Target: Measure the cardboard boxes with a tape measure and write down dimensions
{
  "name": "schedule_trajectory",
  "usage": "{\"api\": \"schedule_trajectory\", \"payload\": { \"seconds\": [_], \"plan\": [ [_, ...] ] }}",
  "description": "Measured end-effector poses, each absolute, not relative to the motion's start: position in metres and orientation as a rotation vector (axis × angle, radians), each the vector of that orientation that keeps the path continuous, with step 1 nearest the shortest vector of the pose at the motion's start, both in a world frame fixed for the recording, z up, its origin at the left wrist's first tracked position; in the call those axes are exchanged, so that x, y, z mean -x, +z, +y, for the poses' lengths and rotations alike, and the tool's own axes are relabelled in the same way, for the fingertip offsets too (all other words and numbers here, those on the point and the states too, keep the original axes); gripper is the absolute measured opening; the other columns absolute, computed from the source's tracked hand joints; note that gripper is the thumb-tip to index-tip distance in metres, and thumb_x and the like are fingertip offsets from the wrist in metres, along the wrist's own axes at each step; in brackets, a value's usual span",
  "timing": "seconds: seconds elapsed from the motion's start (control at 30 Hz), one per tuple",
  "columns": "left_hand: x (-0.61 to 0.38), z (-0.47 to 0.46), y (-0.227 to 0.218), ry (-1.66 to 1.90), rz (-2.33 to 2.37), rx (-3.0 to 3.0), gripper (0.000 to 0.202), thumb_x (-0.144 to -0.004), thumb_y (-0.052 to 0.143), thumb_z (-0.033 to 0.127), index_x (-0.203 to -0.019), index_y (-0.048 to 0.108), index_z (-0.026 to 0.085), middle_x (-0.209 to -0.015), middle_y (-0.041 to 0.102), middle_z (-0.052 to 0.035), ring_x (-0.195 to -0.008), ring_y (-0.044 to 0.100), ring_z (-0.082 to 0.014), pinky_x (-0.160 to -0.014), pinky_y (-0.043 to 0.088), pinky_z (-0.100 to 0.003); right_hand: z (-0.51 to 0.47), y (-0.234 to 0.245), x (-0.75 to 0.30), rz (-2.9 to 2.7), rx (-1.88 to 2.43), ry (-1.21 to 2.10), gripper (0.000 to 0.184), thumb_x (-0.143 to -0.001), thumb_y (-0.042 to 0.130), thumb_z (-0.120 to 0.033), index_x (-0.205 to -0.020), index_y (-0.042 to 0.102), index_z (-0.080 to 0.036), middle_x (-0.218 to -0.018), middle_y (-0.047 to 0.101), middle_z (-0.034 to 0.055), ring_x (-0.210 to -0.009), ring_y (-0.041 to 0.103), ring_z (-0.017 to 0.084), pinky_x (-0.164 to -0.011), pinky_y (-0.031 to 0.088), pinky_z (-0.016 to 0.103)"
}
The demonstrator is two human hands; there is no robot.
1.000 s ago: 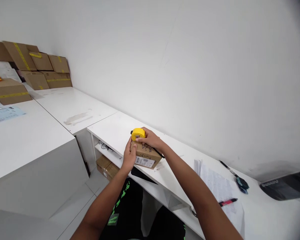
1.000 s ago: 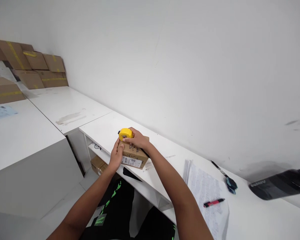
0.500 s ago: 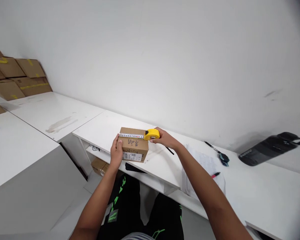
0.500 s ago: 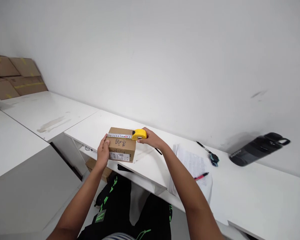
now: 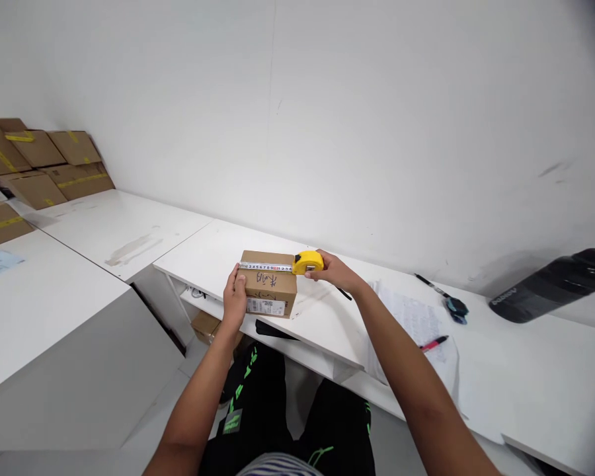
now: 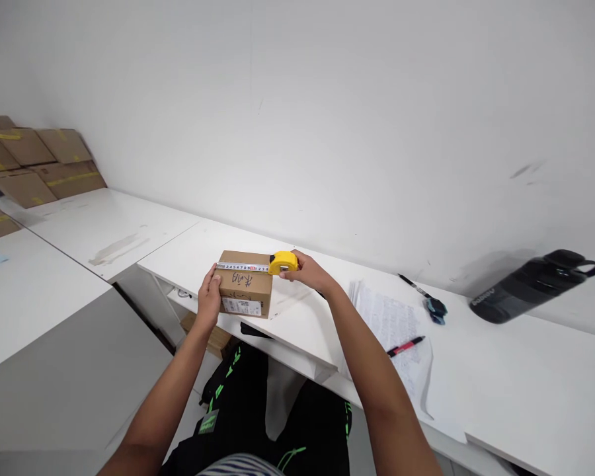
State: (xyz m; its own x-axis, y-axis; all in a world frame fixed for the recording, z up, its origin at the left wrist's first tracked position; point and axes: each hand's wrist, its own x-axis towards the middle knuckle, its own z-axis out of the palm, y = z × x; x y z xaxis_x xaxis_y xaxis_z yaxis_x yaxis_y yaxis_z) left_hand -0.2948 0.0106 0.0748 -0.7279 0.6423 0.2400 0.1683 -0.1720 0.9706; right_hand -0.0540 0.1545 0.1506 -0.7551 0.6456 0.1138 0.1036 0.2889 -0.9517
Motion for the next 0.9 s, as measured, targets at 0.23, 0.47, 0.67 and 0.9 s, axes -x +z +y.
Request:
{"api": "schedule_trajectory", "payload": {
  "seconds": [0.23,0.47,0.67,0.9],
  "plan": [
    [0.294,0.012,0.076,1.978,1.760,-0.917,0.043,-0.093,0.048,0.032,-0.134,0.056,0.022,-0.140,0.057,-0.0052,-0.130,0.051,-0.0212,-0.113,0.037,-0.036,0.154,0.139,0.040,-2.032,0.714,1.440,0.045,-0.071,0.077,-0.037,-0.110,0.058,-0.023,-0.102,0.064,0.0025,-0.085,0.058,0.018,-0.073,0.047,0.032],
    [0.295,0.013,0.073,1.979,1.763,-0.945,0.044,-0.094,0.048,0.034,-0.135,0.056,0.023,-0.140,0.057,-0.0048,-0.130,0.051,-0.0211,-0.113,0.037,-0.036,0.149,0.137,0.047,-1.985,0.646,1.496,0.046,-0.070,0.077,-0.038,-0.109,0.058,-0.022,-0.096,0.061,0.0020,-0.082,0.055,0.017,-0.071,0.046,0.031],
    [0.296,0.012,0.074,1.966,1.770,-0.967,0.044,-0.093,0.049,0.037,-0.135,0.055,0.023,-0.141,0.056,-0.0049,-0.130,0.050,-0.0211,-0.112,0.039,-0.035,0.151,0.134,0.048,-1.964,0.641,1.498,0.048,-0.071,0.076,-0.036,-0.113,0.058,-0.023,-0.099,0.063,0.0023,-0.082,0.056,0.016,-0.071,0.047,0.030],
    [0.296,0.013,0.075,1.972,1.758,-0.956,0.045,-0.093,0.048,0.036,-0.135,0.055,0.022,-0.141,0.056,-0.0056,-0.130,0.051,-0.0213,-0.111,0.039,-0.034,0.154,0.132,0.048,-1.935,0.671,1.525,0.055,-0.067,0.079,-0.034,-0.118,0.060,-0.023,-0.105,0.066,0.0040,-0.087,0.059,0.018,-0.075,0.050,0.033]
  ]
}}
